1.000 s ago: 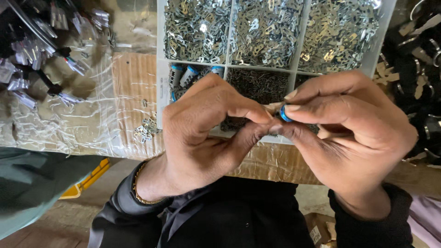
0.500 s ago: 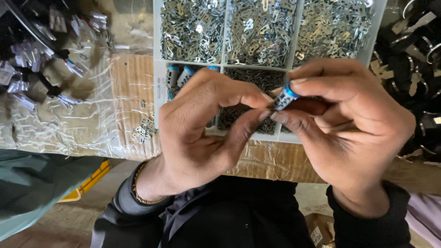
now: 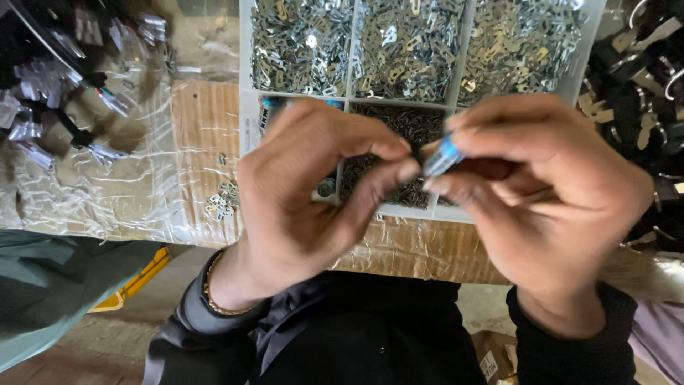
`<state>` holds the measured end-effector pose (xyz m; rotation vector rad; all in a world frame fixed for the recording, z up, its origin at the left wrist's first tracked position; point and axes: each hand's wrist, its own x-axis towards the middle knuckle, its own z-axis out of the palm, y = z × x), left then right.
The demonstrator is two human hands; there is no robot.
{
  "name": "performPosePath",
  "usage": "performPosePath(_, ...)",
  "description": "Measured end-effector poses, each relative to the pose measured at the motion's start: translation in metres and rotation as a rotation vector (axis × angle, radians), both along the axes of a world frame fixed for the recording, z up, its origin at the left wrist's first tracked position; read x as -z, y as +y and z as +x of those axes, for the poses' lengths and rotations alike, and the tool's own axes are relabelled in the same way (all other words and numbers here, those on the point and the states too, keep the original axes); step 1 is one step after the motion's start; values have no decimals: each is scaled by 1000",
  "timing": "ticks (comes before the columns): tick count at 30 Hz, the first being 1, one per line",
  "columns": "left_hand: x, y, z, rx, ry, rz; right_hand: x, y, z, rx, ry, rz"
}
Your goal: The person holds a lock plug cylinder in one hand and repeatedly picks small metal pins and wafers from a compartment tray, inserting them one at a time into the plug by hand. They occasionally reach across the table for parts and continue loading the cylinder throughout the clip.
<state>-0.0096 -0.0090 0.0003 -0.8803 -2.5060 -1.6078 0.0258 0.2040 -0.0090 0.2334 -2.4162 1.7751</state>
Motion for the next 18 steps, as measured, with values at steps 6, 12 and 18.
performPosePath(6, -5, 8, 1, -64, 198, -248, 0, 4, 3, -2, 10, 51)
performPosePath(12, -1, 9, 11, -64, -322, 292, -3, 2, 1, -46, 3, 9)
performPosePath(18, 7, 3, 15, -5, -258, 256, 0, 1, 1, -69, 6, -63)
